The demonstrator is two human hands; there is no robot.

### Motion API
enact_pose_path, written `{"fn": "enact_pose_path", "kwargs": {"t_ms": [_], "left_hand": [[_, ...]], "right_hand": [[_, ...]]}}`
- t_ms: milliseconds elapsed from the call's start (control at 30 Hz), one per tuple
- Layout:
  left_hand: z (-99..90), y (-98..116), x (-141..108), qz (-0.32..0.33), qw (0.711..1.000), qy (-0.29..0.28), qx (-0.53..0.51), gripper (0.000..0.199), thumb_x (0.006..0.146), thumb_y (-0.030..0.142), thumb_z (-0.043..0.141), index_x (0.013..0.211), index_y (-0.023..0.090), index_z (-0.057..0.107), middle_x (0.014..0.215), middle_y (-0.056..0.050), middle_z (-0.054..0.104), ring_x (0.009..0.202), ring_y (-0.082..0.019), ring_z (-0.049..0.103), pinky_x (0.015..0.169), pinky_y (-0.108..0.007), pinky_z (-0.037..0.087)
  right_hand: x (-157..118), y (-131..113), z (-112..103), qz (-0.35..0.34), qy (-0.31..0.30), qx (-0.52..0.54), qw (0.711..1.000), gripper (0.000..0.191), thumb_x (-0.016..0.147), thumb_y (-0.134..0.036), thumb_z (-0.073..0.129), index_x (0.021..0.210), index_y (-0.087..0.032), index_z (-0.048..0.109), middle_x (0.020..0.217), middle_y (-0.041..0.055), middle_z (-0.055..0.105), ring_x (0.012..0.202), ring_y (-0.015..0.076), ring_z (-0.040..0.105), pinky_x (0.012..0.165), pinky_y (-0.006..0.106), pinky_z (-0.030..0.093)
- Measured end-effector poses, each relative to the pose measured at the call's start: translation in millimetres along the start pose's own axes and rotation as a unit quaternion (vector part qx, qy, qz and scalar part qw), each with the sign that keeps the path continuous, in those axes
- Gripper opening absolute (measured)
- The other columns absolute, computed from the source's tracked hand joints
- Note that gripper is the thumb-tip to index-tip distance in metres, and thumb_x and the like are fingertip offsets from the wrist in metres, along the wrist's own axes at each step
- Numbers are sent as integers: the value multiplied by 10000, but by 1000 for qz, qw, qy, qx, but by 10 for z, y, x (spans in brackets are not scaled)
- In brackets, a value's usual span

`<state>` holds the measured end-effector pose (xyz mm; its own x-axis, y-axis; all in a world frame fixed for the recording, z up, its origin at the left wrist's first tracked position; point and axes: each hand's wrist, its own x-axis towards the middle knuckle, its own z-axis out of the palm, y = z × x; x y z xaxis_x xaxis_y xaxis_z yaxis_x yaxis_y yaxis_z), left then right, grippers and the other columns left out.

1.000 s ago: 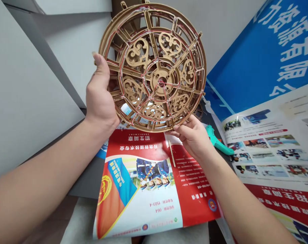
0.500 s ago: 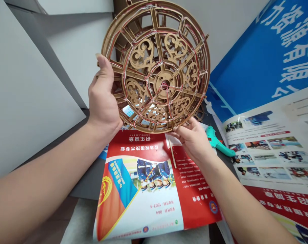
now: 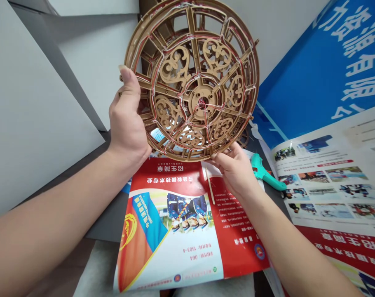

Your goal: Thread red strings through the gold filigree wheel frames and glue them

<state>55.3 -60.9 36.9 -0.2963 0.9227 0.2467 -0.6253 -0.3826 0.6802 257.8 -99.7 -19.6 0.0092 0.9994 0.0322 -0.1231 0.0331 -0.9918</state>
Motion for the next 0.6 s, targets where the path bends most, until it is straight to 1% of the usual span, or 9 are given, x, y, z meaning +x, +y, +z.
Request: {"fn": "enact_pose_path", "kwargs": {"t_ms": [100,167,233,300,433,467,533,567,600], "left_hand": [[-46,-6,37,40,997,-62,5,446,1129,463,357,1144,208,723,1356,-30,731,1548,-220,415,1301,-394,349],[-97,-15,75,40,996,-75,3,474,1128,479,348,1169,192,723,1346,-38,735,1564,-219,385,1309,-394,336],[-148,-28,104,33,996,-79,5,487,1121,506,363,1202,180,715,1349,-45,735,1570,-220,373,1314,-393,321],[-185,-43,118,21,997,-76,11,482,1111,532,392,1224,182,702,1348,-49,737,1550,-224,408,1312,-412,325],[-188,-63,112,3,998,-65,-10,494,1092,553,451,1279,149,666,1338,-82,741,1470,-256,525,1299,-523,342],[-174,-61,105,-4,998,-56,-14,496,1085,555,467,1278,145,667,1329,-89,746,1450,-265,548,1291,-544,350],[-139,-44,77,-34,999,-32,-7,492,1062,568,512,1257,152,687,1317,-96,756,1426,-278,571,1279,-553,373],[-122,-28,48,-56,998,-16,1,495,1048,580,530,1249,160,698,1310,-97,761,1420,-283,576,1271,-547,390],[-110,-5,6,-79,997,3,9,499,1038,590,543,1243,166,709,1306,-95,765,1416,-289,580,1260,-540,411]], "right_hand": [[2,-38,-48,-11,-19,12,1000,395,759,-187,800,1113,-279,651,1074,5,758,1006,215,731,1018,453,597],[4,-70,-78,-8,-29,21,999,387,749,-170,754,1109,-280,664,1051,-2,750,983,212,725,1017,458,593],[7,-93,-101,2,-28,31,999,388,734,-151,699,1101,-273,676,1053,-2,747,968,207,721,1018,459,591],[12,-97,-118,9,-22,43,999,391,718,-134,670,1086,-264,691,1053,-2,746,939,194,715,989,437,601],[57,-100,-156,11,-37,45,998,357,740,-149,677,1081,-250,711,1016,7,744,870,177,703,863,383,625],[77,-124,-174,17,-37,32,999,308,762,-183,692,1063,-244,710,978,13,739,832,179,697,816,380,629],[115,-234,-231,20,-16,-27,999,192,824,-316,733,994,-234,702,875,23,713,750,184,677,715,376,624],[127,-323,-275,7,7,-74,997,208,854,-405,741,964,-233,700,843,28,701,729,187,669,683,374,616],[128,-431,-331,-20,36,-129,991,267,877,-488,737,952,-235,701,836,33,698,727,190,667,668,373,609]]}}
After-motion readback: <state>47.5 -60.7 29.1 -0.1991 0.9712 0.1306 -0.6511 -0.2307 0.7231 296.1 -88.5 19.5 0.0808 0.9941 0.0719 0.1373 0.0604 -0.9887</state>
